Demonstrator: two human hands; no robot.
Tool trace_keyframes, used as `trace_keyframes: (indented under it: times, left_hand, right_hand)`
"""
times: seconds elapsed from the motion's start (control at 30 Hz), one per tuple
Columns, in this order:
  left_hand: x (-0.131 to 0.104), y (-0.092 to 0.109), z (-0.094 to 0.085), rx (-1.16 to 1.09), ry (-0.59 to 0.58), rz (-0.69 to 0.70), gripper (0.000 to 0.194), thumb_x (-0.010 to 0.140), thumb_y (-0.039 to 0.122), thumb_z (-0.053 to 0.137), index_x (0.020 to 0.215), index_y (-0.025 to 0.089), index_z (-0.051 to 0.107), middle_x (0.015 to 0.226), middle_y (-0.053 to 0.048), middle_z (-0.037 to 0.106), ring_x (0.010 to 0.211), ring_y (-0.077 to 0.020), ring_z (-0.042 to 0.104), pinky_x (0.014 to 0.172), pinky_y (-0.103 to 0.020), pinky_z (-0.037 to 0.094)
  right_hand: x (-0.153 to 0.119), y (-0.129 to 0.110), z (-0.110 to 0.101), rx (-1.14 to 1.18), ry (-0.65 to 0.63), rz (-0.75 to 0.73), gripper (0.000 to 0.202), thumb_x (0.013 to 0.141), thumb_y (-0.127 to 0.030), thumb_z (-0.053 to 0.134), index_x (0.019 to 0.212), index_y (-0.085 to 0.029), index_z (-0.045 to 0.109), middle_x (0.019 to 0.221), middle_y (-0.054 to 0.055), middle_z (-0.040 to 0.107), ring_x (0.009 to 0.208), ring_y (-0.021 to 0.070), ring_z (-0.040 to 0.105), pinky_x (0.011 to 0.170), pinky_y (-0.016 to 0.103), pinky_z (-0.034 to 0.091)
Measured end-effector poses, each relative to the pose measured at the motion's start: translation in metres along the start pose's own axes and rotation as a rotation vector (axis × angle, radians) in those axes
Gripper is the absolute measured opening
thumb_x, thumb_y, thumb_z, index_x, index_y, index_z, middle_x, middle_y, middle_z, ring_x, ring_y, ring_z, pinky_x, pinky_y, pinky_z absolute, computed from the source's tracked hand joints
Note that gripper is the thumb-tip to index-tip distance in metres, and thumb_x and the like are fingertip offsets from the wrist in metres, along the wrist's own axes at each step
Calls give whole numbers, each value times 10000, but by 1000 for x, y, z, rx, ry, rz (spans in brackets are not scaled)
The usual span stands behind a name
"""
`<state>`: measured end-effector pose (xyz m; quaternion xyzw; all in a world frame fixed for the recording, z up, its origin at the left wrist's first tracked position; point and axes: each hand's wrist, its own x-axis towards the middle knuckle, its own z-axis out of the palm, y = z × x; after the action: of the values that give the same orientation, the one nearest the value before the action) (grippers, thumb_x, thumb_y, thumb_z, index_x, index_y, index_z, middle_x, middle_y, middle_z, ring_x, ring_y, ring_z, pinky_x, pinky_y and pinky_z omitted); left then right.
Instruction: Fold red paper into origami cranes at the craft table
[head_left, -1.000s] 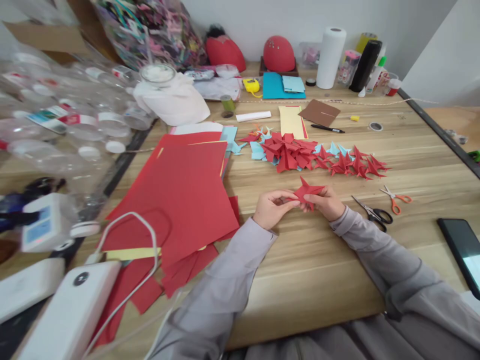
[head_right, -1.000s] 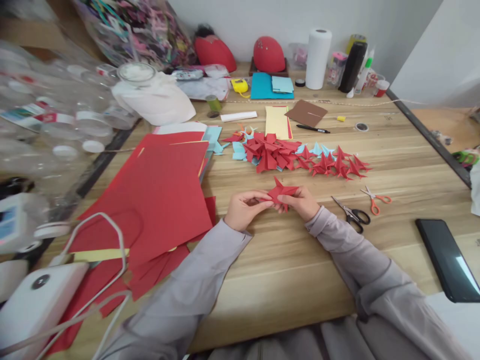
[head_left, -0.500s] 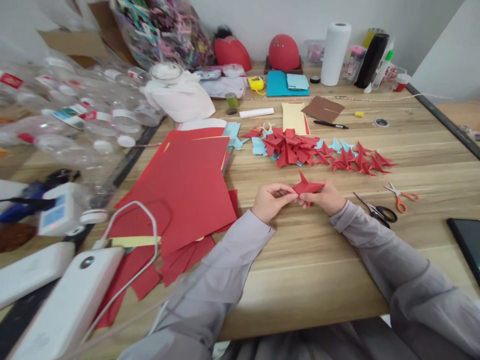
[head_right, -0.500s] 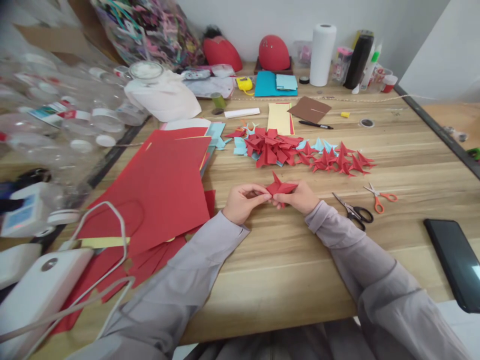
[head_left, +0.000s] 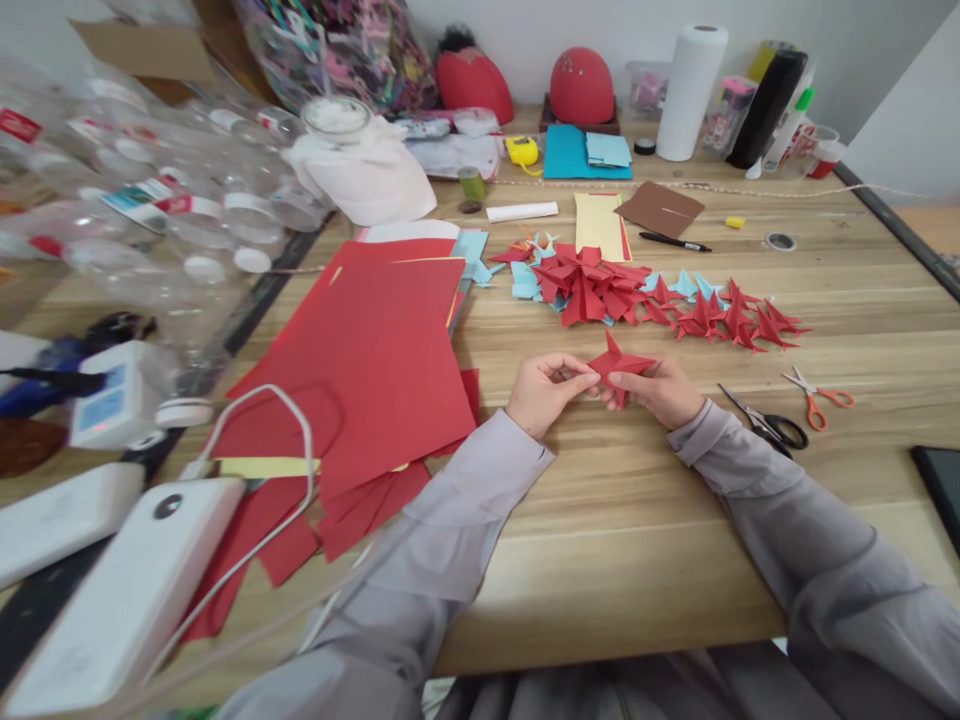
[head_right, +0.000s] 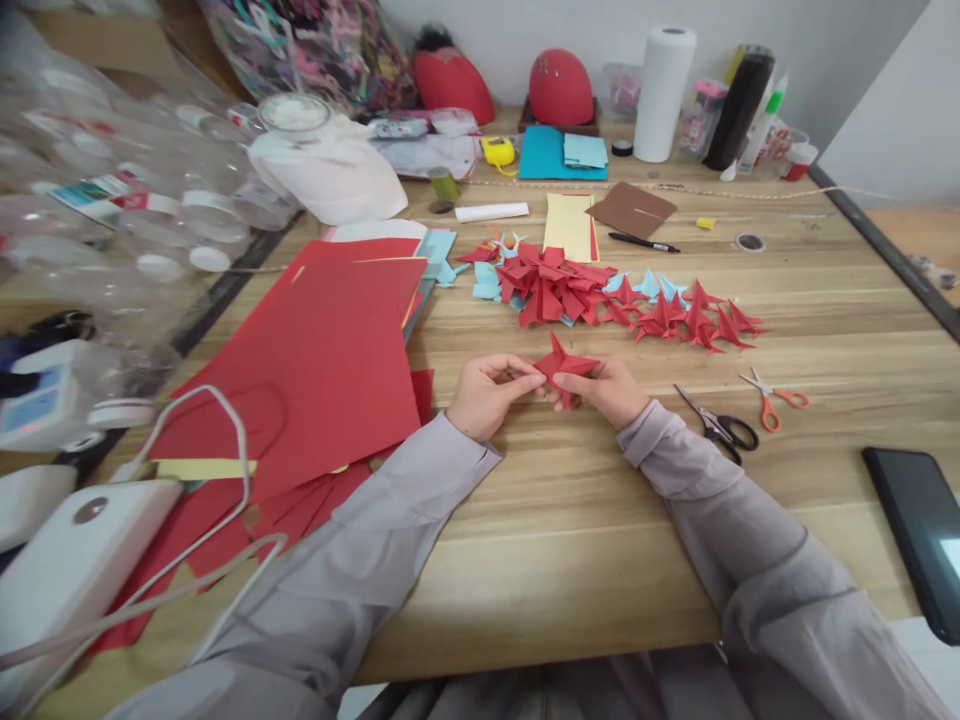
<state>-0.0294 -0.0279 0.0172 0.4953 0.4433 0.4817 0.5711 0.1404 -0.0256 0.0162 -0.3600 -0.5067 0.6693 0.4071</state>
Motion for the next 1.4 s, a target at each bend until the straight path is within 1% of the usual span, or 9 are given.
trace_keyframes:
  times: [0.2,0.33,0.53,0.67,0.77,0.87,1.03,1.4]
  left_hand:
    - [1,-1,0,0,22,-2,303,549,358,803,640,128,628,552,-18,649,528,-127,615,572,-261,503]
    - [2,-2,0,-35,6,-12,302,557,354,798,658,124,632,549,-17,647,525,-126,615,571,-260,505]
    - [5,-6,0,-147,-18,-59,295,581,338,790,723,123,647,555,-11,654,503,-116,610,563,-252,509]
    - [5,-5,1,-192,-9,-64,282,559,311,803,693,120,645,537,-11,651,486,-110,601,535,-234,497]
    - [5,-5,1,-159,-6,-56,277,553,307,806,673,119,640,540,-12,652,495,-110,607,533,-231,497]
    - [4,-5,0,-117,-4,-43,267,561,305,800,669,118,642,546,-14,654,508,-110,614,545,-230,500]
    - [5,-6,0,-105,-10,-45,278,565,324,793,674,116,646,538,-19,652,492,-115,612,550,-243,512]
    - [4,-2,2,-127,-4,-80,284,540,317,800,657,114,640,545,-27,662,492,-123,620,577,-266,535]
  right_hand:
    - [0,-1,0,-89,9,1,252,603,-339,799,720,-129,722,659,56,712,543,129,637,521,238,509]
    - [1,1,-2,-55,8,8,257,614,-345,792,747,-134,731,657,50,714,545,131,646,517,234,519]
    - [2,5,-4,7,59,32,210,623,-328,787,687,-137,725,628,43,711,527,132,647,503,227,516]
    - [2,5,-3,16,52,16,201,628,-322,784,717,-151,728,651,35,716,547,130,649,532,233,526]
    - [2,4,-2,-28,55,-27,236,597,-318,806,751,-156,729,679,34,721,562,125,645,556,239,536]
    - [2,4,-1,-60,66,-41,254,582,-324,815,746,-153,725,661,32,715,541,124,637,535,238,533]
    - [3,4,-1,-54,74,-1,249,604,-347,799,709,-138,714,623,39,704,514,129,639,492,230,522]
    - [3,0,-1,-22,73,43,263,599,-354,801,692,-124,714,599,50,699,518,133,644,484,218,517]
